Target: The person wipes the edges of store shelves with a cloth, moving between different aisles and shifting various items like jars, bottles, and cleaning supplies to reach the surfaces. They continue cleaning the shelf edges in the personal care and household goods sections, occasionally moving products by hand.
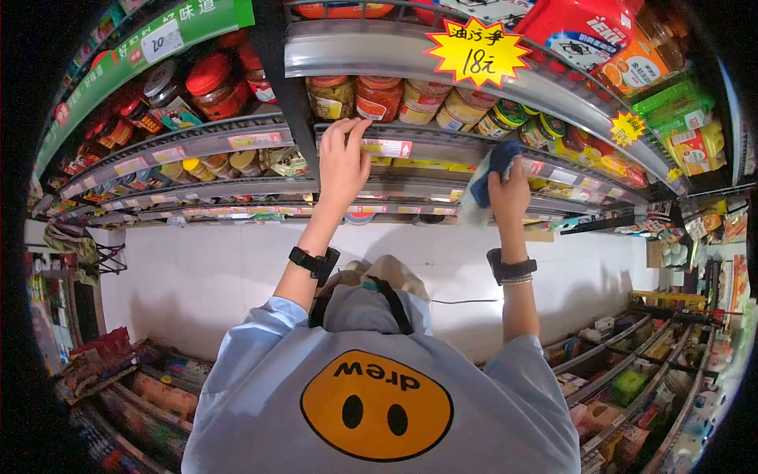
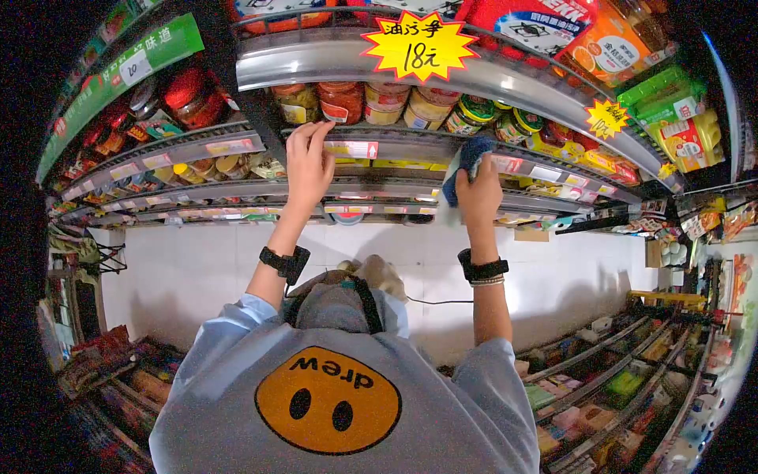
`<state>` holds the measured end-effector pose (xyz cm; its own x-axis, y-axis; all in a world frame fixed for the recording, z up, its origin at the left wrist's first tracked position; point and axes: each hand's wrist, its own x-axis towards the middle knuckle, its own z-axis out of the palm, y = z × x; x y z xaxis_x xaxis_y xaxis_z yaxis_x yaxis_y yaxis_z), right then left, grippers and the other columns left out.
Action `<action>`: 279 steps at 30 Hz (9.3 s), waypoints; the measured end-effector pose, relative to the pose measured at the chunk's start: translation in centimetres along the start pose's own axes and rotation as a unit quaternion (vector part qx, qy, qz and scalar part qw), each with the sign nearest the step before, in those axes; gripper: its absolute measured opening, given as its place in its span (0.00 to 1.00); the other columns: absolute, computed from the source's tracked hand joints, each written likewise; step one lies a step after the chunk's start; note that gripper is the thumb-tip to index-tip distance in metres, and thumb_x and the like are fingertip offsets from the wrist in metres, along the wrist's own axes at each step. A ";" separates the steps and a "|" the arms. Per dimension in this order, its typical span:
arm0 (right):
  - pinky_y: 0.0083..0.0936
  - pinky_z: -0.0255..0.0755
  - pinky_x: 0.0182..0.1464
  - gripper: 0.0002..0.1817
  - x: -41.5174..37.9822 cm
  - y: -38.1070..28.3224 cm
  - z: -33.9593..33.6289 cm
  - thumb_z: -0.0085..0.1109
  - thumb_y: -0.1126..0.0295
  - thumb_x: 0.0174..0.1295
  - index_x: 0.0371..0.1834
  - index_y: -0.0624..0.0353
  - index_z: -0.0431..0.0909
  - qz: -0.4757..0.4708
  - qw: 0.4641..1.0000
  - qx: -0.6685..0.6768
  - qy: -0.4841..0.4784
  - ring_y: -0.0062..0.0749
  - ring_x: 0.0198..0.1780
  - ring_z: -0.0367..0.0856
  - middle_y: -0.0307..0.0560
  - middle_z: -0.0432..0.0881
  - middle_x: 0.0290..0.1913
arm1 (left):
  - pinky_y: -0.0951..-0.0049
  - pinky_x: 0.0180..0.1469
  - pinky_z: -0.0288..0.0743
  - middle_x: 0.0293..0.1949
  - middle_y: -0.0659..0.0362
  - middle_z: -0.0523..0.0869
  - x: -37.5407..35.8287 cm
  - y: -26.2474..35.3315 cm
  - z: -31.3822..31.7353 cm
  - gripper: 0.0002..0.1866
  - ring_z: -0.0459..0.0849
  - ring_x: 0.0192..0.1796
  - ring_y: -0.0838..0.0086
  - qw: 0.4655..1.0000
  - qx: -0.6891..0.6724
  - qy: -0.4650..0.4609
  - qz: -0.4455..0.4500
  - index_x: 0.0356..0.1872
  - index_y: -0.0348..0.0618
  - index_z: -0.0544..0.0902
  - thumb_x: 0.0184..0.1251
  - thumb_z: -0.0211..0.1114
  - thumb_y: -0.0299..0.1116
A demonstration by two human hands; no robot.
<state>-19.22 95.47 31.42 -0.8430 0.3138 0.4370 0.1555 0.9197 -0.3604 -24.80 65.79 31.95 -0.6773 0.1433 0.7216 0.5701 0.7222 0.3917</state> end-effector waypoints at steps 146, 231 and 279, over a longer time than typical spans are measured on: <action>0.40 0.61 0.57 0.34 3.4 17.0 -3.5 0.65 0.77 0.36 0.54 0.60 0.68 -0.051 0.991 0.066 0.109 0.50 0.57 0.65 0.50 0.63 0.63 | 0.62 0.30 0.75 0.62 0.50 0.61 1.0 18.8 12.3 0.35 0.80 0.34 0.54 0.988 0.072 -0.094 -0.098 0.62 0.46 0.62 0.49 0.63 0.21; 0.35 0.67 0.51 0.37 3.8 13.6 -4.2 0.67 0.75 0.35 0.56 0.63 0.67 -0.061 0.996 0.035 0.057 0.45 0.46 0.68 0.50 0.63 0.63 | 0.65 0.25 0.74 0.60 0.53 0.64 0.5 17.8 13.7 0.31 0.79 0.26 0.60 0.993 0.078 -0.024 -0.082 0.59 0.46 0.66 0.49 0.60 0.20; 0.34 0.68 0.49 0.38 3.3 9.8 -2.6 0.67 0.72 0.32 0.56 0.55 0.68 -0.150 0.989 -0.016 0.002 0.43 0.46 0.69 0.42 0.64 0.63 | 0.62 0.31 0.76 0.58 0.53 0.66 0.9 18.3 12.8 0.30 0.81 0.35 0.57 0.990 0.081 -0.051 -0.107 0.59 0.46 0.66 0.49 0.59 0.21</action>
<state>-19.12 106.17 31.49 -0.8515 0.0272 0.5236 -0.0841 0.9786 -0.1876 -20.92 87.78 32.51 -0.8230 0.0366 0.5669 0.3315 0.8413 0.4270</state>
